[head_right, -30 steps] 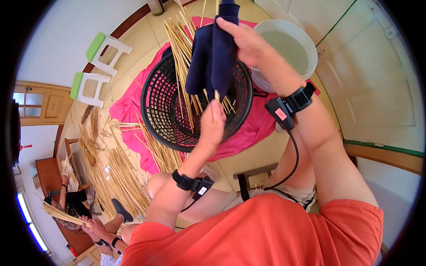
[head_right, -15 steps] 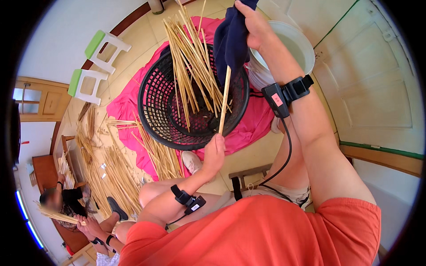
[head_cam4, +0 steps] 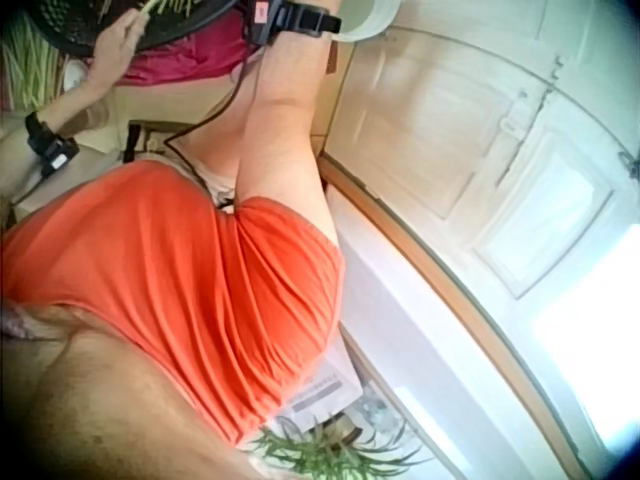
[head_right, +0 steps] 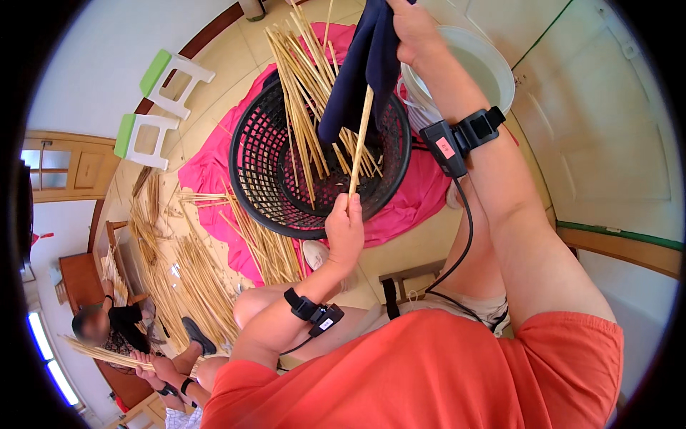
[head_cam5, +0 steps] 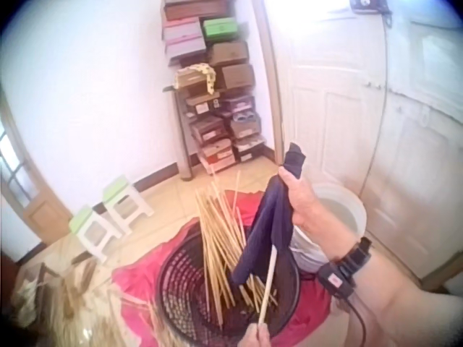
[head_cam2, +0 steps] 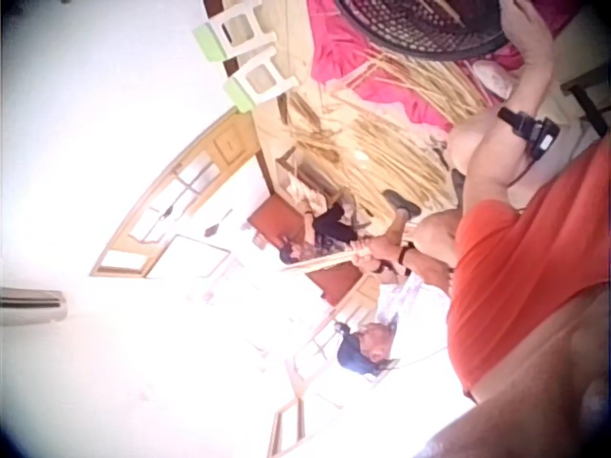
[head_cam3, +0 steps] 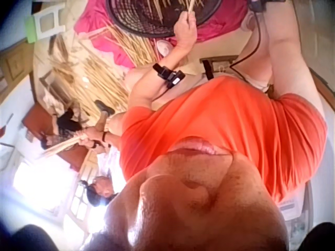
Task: The person cleans long bamboo strips by pulling each strip through a dark cloth held in their hand, then placing the cleaned strips into a black basket.
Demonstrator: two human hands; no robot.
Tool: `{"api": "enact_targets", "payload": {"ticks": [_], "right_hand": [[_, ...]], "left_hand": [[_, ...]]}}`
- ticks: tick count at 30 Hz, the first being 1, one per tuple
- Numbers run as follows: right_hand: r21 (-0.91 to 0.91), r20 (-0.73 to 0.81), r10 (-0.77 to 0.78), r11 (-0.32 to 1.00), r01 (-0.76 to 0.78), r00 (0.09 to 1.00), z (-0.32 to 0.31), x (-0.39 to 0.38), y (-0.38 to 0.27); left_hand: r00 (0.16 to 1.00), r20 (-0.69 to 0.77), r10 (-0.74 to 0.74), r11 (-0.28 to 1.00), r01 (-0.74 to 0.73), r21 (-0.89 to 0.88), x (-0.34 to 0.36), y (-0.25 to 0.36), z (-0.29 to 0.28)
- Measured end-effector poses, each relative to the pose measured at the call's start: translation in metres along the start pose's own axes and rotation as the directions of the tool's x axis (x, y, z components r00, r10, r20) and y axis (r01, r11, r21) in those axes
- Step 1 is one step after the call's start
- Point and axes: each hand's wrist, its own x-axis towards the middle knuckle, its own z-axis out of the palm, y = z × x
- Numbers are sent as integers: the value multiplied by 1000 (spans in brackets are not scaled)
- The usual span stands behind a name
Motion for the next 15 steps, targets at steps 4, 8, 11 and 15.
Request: {"api": "enact_targets", "payload": {"ticks": [4, 8, 11, 15], "right_hand": [[-33, 14, 4, 999, -4, 1000, -6, 1, 5], [50, -17, 3, 999, -2, 1000, -7, 0, -6], [74, 48, 58, 995, -61, 997, -6, -5, -18], [141, 105, 100, 983, -114, 989, -13, -4, -21]], "left_hand": [[999, -33, -42, 999, 42, 5, 10, 5, -9], [966, 257, -41, 910, 142, -390, 21, -4, -13], [656, 754, -46, 492, 671, -554, 25, 6, -29], [533, 846, 13, 410, 769, -491, 32, 13, -34]]}}
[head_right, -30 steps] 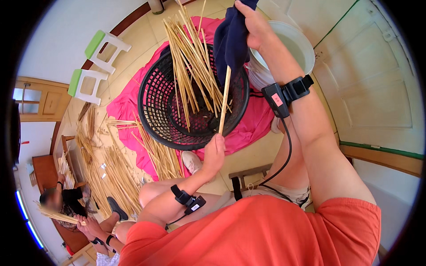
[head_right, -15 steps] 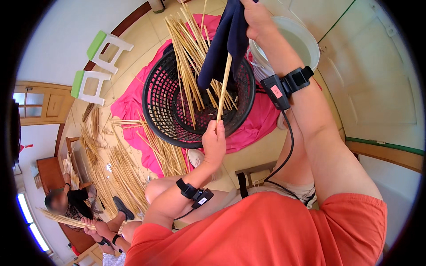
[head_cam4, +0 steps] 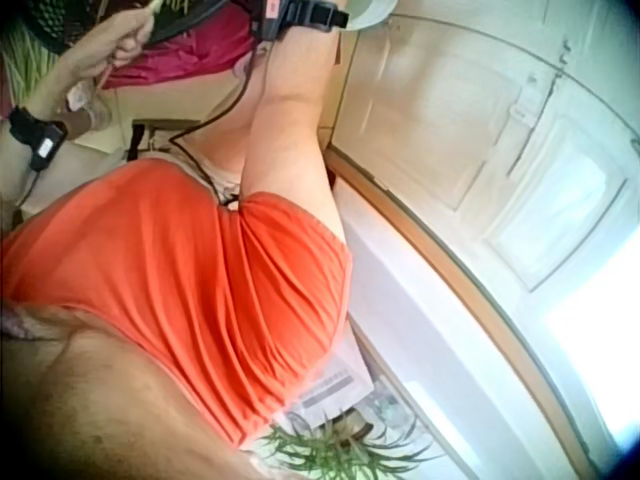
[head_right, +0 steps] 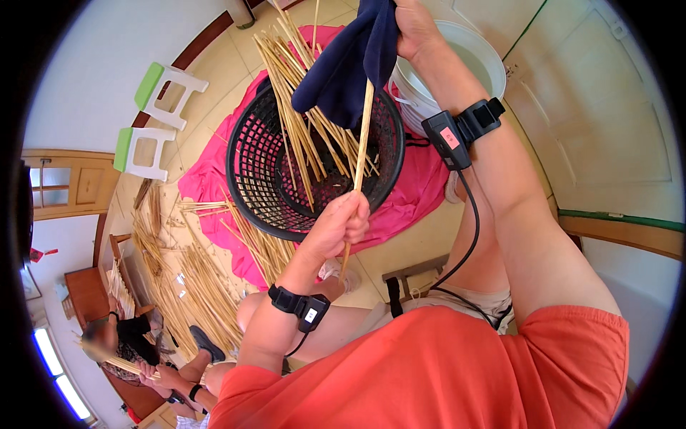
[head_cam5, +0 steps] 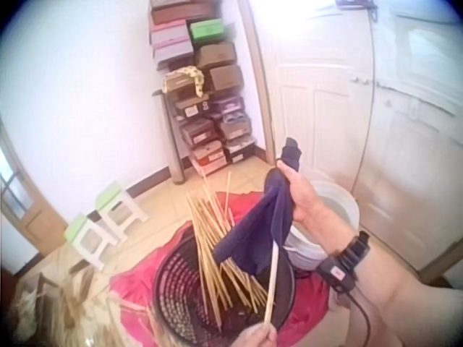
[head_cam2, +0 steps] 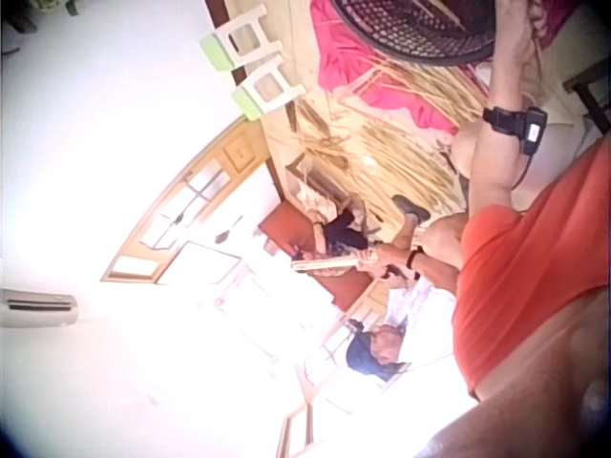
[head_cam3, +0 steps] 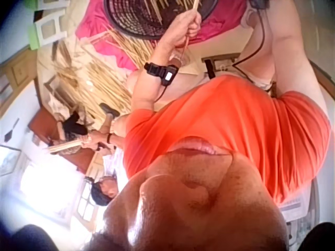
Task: The person cleans long bamboo strips by pulling each strip through a dark cloth held in their hand, then placing the cleaned strips into a black basket.
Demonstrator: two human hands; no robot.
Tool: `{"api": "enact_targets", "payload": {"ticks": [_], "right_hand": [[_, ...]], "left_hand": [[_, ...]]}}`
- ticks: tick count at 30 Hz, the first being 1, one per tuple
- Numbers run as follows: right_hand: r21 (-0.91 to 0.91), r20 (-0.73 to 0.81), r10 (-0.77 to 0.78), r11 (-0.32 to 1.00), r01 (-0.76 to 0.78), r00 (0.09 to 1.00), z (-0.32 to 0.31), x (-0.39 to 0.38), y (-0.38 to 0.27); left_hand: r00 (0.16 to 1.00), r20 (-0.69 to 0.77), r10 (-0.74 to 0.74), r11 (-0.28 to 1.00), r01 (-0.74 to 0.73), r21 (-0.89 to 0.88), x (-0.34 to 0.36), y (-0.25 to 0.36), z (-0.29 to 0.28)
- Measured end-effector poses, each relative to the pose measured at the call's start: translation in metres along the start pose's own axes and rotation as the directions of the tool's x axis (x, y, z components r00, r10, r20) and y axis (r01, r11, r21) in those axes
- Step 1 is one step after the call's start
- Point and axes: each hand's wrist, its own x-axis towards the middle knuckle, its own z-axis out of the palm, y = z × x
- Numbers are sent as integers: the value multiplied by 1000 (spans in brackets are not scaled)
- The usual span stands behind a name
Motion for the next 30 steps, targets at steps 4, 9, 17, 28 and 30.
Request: {"api": "enact_targets", "payload": {"ticks": [4, 9, 17, 28, 30], "right_hand": [[-44, -147, -78, 996, 72, 986, -7, 9, 7], [-134, -305, -175, 981, 140, 936, -14, 7, 12], [190, 131, -4, 982, -21, 991, 0, -1, -10], [-90, -287, -72, 995, 48, 955, -5, 0, 28], [-69, -108, -17, 998, 10, 994, 1, -7, 19]], "left_hand": [[680, -212, 702, 356, -77, 931, 15, -2, -17], [516, -139, 845, 31, 212, 977, 12, 17, -12], [989, 140, -44, 998, 37, 53, -1, 19, 5], [603, -150, 783, 71, 153, 986, 25, 11, -15], [806, -228, 547, 564, -153, 811, 25, -1, -22]]}}
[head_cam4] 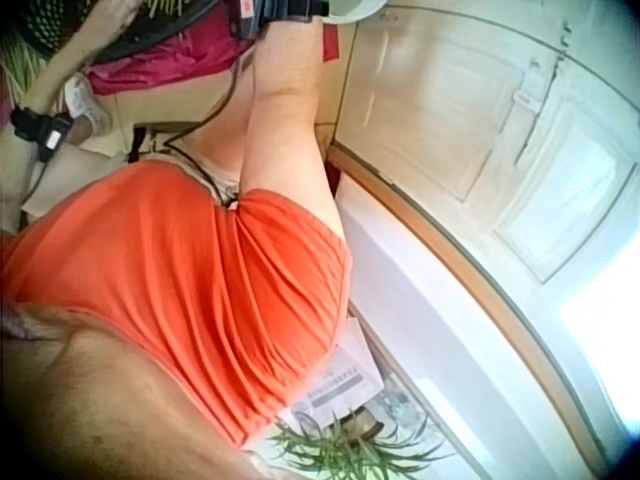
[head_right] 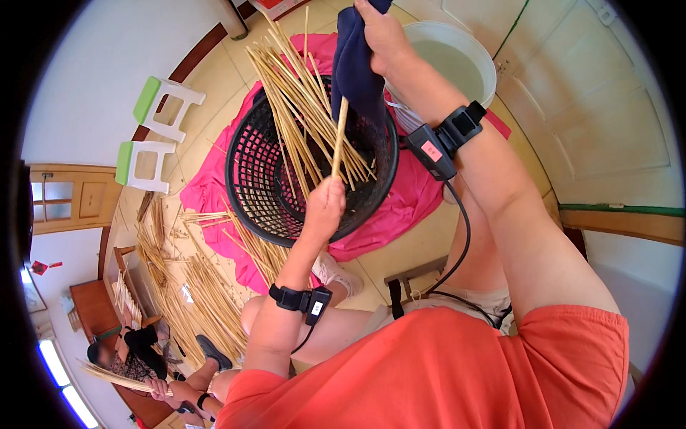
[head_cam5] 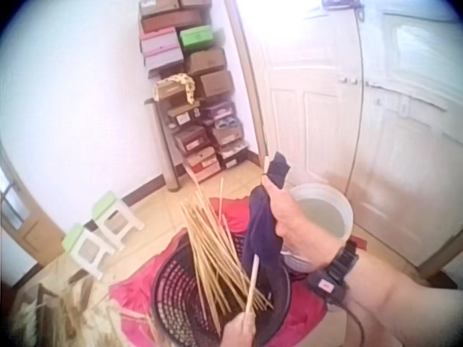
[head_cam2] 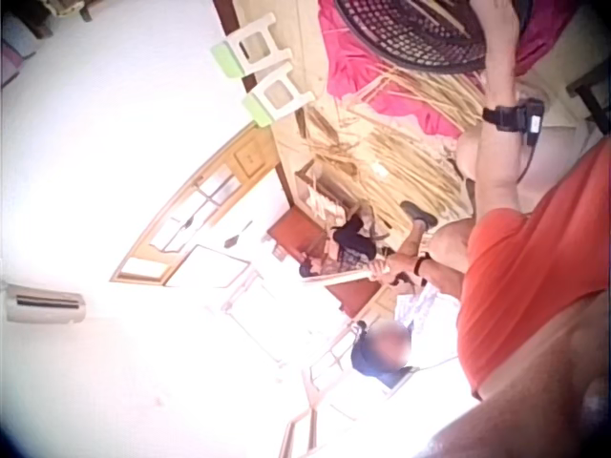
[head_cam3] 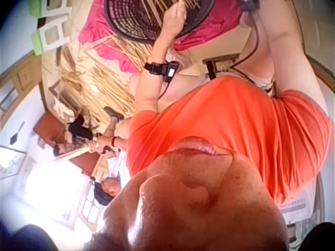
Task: The person cleans long bamboo strips by pulling each strip through a dark cloth held in their hand, then placing the cleaned strips into a black basket.
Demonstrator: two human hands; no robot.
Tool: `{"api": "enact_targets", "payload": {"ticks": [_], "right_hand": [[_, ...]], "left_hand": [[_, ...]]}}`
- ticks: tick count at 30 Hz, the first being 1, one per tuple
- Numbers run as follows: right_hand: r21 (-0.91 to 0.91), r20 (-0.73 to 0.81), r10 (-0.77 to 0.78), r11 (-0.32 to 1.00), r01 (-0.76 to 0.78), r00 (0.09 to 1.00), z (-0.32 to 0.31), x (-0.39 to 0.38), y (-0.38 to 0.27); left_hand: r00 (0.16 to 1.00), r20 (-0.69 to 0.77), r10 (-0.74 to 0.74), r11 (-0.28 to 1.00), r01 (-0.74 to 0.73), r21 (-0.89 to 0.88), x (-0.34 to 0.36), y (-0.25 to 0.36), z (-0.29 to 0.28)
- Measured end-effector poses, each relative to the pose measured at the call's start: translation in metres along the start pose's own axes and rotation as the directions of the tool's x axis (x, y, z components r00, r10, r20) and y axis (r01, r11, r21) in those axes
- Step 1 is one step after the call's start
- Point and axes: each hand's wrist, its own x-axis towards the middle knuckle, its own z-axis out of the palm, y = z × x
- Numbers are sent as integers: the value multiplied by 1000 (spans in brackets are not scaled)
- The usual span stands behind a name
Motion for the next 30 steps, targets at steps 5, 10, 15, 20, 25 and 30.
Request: {"api": "enact_targets", "payload": {"ticks": [5, 10, 15, 20, 25, 30], "right_hand": [[273, 340, 87, 944, -187, 936, 2, 0, -13], [43, 12, -18, 999, 17, 1000, 14, -7, -3], [-93, -278, -104, 992, 81, 955, -5, -1, 19], [-7, 19, -97, 995, 97, 995, -9, 6, 9], [198, 196, 105, 970, -144, 975, 5, -13, -10], [159, 150, 75, 982, -99, 986, 13, -15, -8]], "left_hand": [[735, 678, -2, 519, 580, -628, -7, 30, -11], [976, 165, -145, 956, 181, -232, 2, 14, -7], [946, -233, 227, 777, -32, 629, 8, 20, -7], [999, -31, 31, 997, -29, 76, 6, 7, 0], [774, 625, -101, 634, 534, -559, -3, 39, -15], [750, 658, -68, 600, 558, -574, -2, 42, -16]]}}
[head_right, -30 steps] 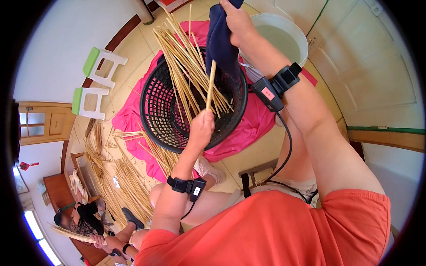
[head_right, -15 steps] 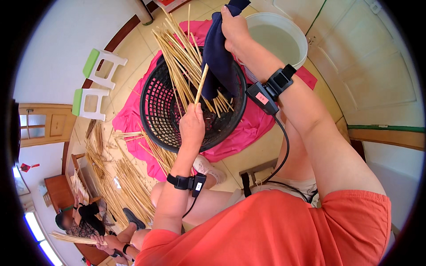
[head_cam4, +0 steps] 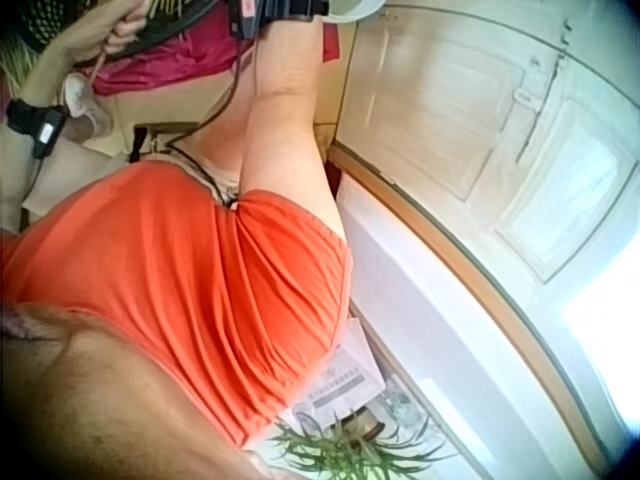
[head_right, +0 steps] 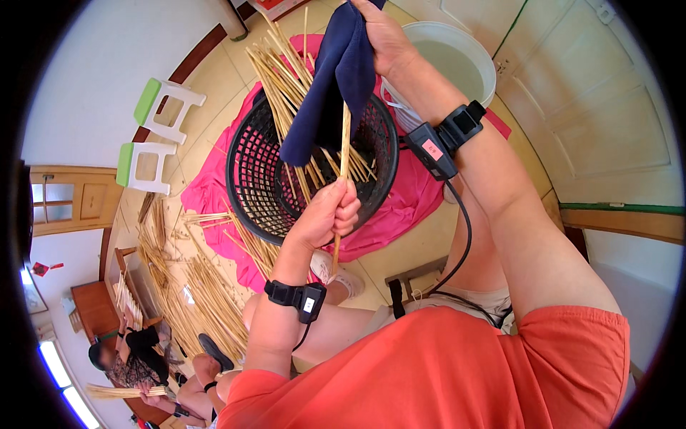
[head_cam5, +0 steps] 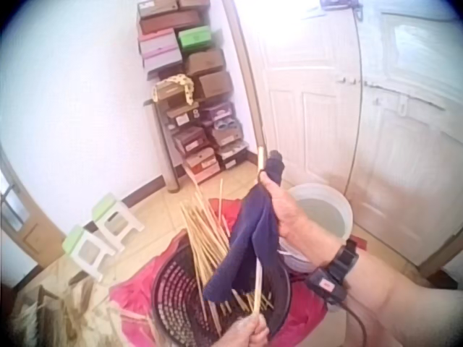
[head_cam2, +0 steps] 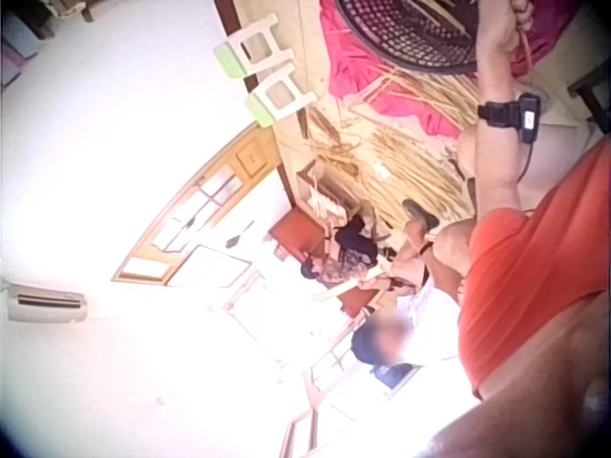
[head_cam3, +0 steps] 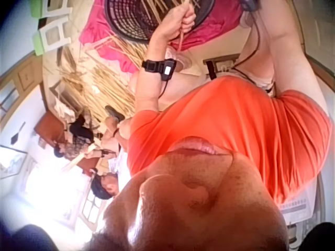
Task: The person cleans long bamboo strips by pulling each strip through a dark cloth held in their hand, then placing the cleaned strips into a black basket.
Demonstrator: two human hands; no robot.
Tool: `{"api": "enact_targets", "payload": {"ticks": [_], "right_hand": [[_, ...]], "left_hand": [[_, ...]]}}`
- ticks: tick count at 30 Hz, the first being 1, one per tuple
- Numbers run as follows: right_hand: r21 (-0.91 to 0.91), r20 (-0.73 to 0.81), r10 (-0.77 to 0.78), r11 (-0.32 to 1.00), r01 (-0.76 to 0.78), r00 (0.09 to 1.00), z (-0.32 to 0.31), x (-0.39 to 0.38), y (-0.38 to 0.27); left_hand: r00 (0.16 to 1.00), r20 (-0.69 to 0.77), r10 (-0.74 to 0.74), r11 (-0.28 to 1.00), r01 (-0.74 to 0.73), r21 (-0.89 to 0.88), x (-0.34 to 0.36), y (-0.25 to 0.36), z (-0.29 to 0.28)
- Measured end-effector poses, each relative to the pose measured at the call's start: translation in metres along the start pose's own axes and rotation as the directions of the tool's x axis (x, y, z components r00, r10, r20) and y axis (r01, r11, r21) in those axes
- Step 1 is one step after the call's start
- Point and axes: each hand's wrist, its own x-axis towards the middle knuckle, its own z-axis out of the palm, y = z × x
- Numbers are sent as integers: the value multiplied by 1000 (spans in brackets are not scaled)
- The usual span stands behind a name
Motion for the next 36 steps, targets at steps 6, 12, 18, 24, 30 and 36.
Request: {"api": "enact_targets", "payload": {"ticks": [6, 12, 18, 24, 30, 36], "right_hand": [[-155, -347, -201, 976, 155, 916, -24, 13, 22], [-155, -250, -199, 974, 163, 948, -25, 12, 24], [76, 89, 46, 996, -52, 995, -16, 2, 4], [-96, -50, -32, 995, 28, 998, -15, 3, 9], [-296, -378, -298, 936, 190, 877, -43, 20, 33], [-14, -11, 7, 1000, -7, 1000, -4, -2, 8]], "left_hand": [[579, -236, 780, 99, 259, 961, 17, -4, -16], [675, -332, 658, 380, 82, 921, 20, -21, -30], [993, 100, -67, 993, 76, -94, -6, 9, 9], [962, -223, 159, 956, -94, 277, 10, -5, 2], [527, -262, 809, 87, 334, 938, 27, -6, -2], [948, -222, 229, 938, -155, 309, 15, -9, -1]]}}
